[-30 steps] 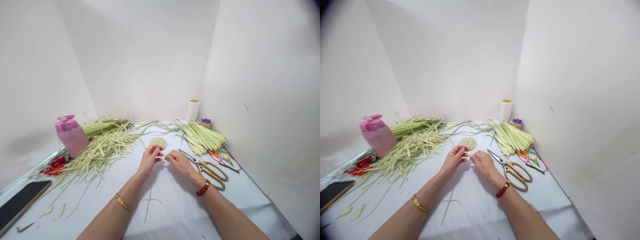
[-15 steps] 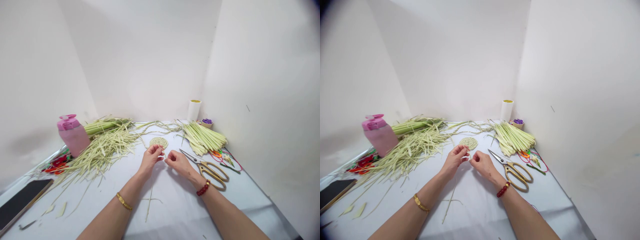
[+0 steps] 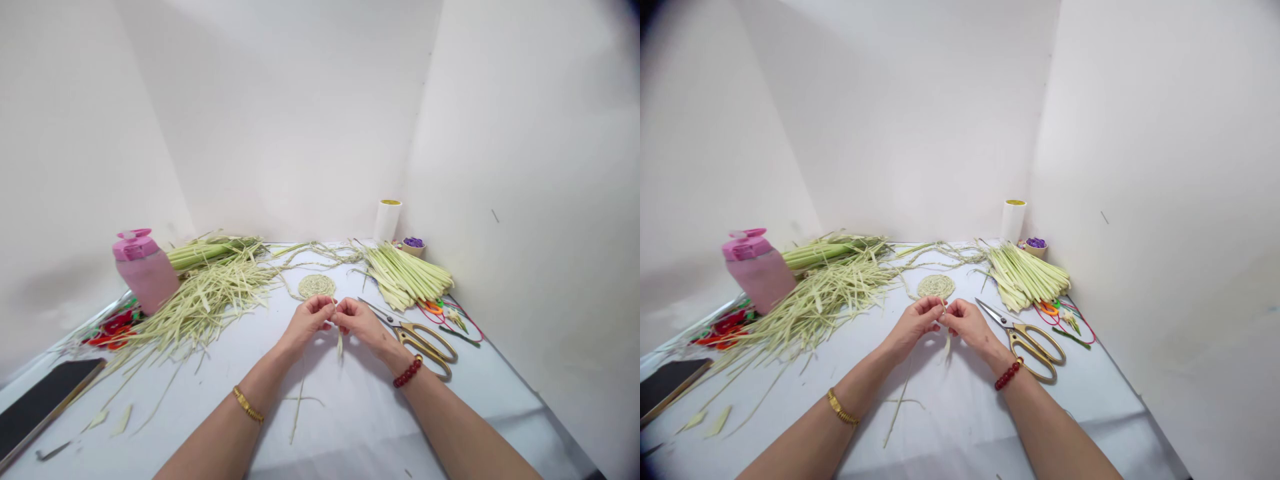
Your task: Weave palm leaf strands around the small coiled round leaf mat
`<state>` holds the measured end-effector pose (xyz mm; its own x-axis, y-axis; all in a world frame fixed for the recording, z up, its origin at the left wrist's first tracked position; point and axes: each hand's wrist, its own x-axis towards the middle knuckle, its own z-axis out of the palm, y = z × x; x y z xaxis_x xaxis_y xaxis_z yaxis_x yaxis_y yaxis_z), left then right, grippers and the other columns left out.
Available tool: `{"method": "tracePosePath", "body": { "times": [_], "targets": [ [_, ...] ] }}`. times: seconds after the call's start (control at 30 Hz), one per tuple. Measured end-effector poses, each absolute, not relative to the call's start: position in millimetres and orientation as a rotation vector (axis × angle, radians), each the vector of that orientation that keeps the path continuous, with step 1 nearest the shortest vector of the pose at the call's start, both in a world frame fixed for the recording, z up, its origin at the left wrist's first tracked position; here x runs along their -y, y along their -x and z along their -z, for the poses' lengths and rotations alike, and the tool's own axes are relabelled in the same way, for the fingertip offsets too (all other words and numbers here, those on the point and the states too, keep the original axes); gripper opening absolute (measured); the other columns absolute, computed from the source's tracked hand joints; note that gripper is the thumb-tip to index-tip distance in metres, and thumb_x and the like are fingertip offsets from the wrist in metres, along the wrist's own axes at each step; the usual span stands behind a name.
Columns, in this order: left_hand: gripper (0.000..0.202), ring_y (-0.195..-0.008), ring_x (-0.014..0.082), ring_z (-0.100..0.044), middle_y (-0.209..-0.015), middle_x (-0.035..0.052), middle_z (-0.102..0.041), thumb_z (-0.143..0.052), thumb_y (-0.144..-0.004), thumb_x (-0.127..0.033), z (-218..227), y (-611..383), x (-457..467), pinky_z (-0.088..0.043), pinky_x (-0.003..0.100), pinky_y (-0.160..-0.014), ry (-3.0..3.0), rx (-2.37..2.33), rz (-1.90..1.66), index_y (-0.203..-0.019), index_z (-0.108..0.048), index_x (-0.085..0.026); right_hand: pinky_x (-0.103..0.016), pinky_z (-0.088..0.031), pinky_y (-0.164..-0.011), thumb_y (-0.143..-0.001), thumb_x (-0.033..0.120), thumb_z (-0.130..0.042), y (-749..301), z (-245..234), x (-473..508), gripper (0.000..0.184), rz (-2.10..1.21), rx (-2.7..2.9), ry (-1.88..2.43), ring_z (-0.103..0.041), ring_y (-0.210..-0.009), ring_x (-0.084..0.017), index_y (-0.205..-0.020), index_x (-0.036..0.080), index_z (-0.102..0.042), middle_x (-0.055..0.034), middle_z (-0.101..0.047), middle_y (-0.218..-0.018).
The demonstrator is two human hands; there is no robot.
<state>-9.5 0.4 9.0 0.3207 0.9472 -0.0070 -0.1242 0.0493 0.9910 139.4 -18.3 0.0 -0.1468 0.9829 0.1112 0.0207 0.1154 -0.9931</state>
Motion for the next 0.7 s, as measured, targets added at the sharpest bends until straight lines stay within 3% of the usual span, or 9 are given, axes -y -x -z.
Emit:
{"method": "tracePosePath", "body": {
  "times": [0.17, 0.37, 0.53, 0.7],
  "targets": [
    [0.03, -0.051, 0.0068, -0.046, -0.059, -0.0027, -0.056, -0.07, -0.068, -0.043, -7.1, 9.2, -1.0, -0.037, 0.02, -0.053, -1.272, -0.91, -1.002, -0.072, -0.057, -0.016, -0.02, -0.033, -0.047, -0.07, 0.027, -0.062, -140.5, 2.3, 16.3, 0.015, -1.274, 1.358, 1.035, -0.042, -0.045, -0.007, -0.068, 0.017, -0.051, 0.006, -0.052, -0.053],
    [0.027, -0.055, 0.0086, -0.049, -0.06, -0.0036, -0.054, -0.071, -0.065, -0.039, -6.8, 7.5, -2.0, -0.04, 0.021, -0.056, -1.263, -0.967, -1.077, -0.072, -0.058, -0.016, -0.02, -0.036, -0.052, -0.069, 0.024, -0.066, -142.5, 3.9, 15.8, 0.016, -1.278, 1.312, 0.966, -0.045, -0.051, -0.007, -0.072, 0.017, -0.051, 0.0067, -0.051, -0.058],
    [0.023, -0.056, 0.009, -0.05, -0.061, -0.0036, -0.056, -0.07, -0.064, -0.034, -5.9, 7.1, -1.9, -0.041, 0.022, -0.056, -1.281, -0.952, -1.069, -0.075, -0.06, -0.016, -0.023, -0.04, -0.058, -0.071, 0.029, -0.065, -142.1, 2.0, 16.4, 0.018, -1.325, 1.255, 1.013, -0.05, -0.057, -0.009, -0.079, 0.016, -0.056, 0.0017, -0.059, -0.068],
    [0.023, -0.054, 0.0087, -0.049, -0.059, -0.0043, -0.053, -0.069, -0.064, -0.032, -3.2, 7.3, -4.1, -0.041, 0.021, -0.055, -1.298, -0.943, -1.076, -0.075, -0.058, -0.016, -0.023, -0.038, -0.056, -0.067, 0.028, -0.066, -142.4, 3.7, 14.7, 0.017, -1.29, 1.288, 1.04, -0.047, -0.054, -0.008, -0.071, 0.016, -0.055, 0.0046, -0.054, -0.06]
  ]
}}
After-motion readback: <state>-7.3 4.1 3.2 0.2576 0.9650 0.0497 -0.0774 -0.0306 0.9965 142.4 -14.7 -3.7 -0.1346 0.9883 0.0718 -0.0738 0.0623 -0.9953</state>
